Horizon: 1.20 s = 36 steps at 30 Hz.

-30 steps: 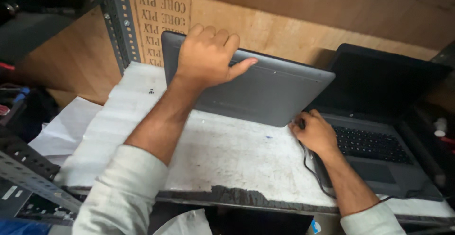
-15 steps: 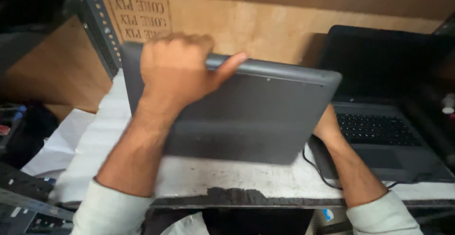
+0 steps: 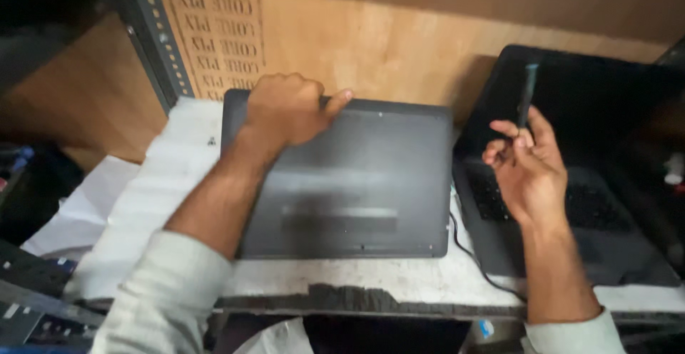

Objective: The person opens a laptop, types on its keyboard, then closes it and flips it over. They use a screwdriver to unscrew the back panel of the laptop, working around its edges, and set the screwdriver down on the bench.

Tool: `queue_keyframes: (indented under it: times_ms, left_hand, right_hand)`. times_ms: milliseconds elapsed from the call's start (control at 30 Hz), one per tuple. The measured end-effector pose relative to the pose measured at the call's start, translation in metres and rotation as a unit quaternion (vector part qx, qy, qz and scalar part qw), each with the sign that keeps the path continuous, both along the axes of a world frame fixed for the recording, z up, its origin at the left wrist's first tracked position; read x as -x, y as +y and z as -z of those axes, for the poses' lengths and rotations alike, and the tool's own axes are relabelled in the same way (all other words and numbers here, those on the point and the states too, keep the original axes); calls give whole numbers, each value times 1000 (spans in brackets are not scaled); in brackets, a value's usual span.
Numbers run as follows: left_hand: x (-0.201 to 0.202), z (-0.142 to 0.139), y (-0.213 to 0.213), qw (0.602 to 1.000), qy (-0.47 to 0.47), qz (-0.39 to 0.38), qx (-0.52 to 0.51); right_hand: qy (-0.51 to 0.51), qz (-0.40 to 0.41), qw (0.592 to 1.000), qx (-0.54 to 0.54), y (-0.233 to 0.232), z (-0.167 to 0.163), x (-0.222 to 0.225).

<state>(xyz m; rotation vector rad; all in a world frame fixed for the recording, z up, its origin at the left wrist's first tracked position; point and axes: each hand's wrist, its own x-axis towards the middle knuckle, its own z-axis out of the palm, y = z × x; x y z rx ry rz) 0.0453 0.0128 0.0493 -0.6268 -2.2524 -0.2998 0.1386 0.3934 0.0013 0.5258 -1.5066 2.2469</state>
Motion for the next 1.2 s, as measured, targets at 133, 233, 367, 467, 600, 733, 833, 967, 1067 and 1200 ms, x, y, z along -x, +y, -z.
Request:
queue_keyframes:
  times_ms: [133,233,367,467,600,733,833,967,1067,1200]
  left_hand:
    - [20,16,-1,984,-174,-5,29]
    - [33,26,3,965,-259,-4,50]
    - [45,40,9,949,-303,1,87]
    - [52,49,14,943,-323,13,75]
    - [60,60,21,939,-335,31,76]
    - [69,72,23,945,-318,28,70]
    - [70,89,20,961,-269,37,58]
    - [74,96,15,972,-216,44,83]
    - [72,89,13,968,-226,47,101]
    - [44,65,16,957,-262,59,111]
  right_hand:
    - [-3,-103,995,10,-2,4,-5]
    - [3,-151,989,-2,-1,11,-3]
    - [7,-271,962,42,-2,8,-8]
    - [-50,-292,954,51,-6,0,-18]
    - [-55,-188,980,-32,-14,4,-14]
    - [20,-169,966,-193,-8,13,-16]
    - [14,-211,959,-191,-7,13,-23]
    - [0,-203,959,-196,-20,7,-33]
    - [21,-227,949,-218,-29,3,-31]
    - [5,-221,936,-275,-27,9,-30]
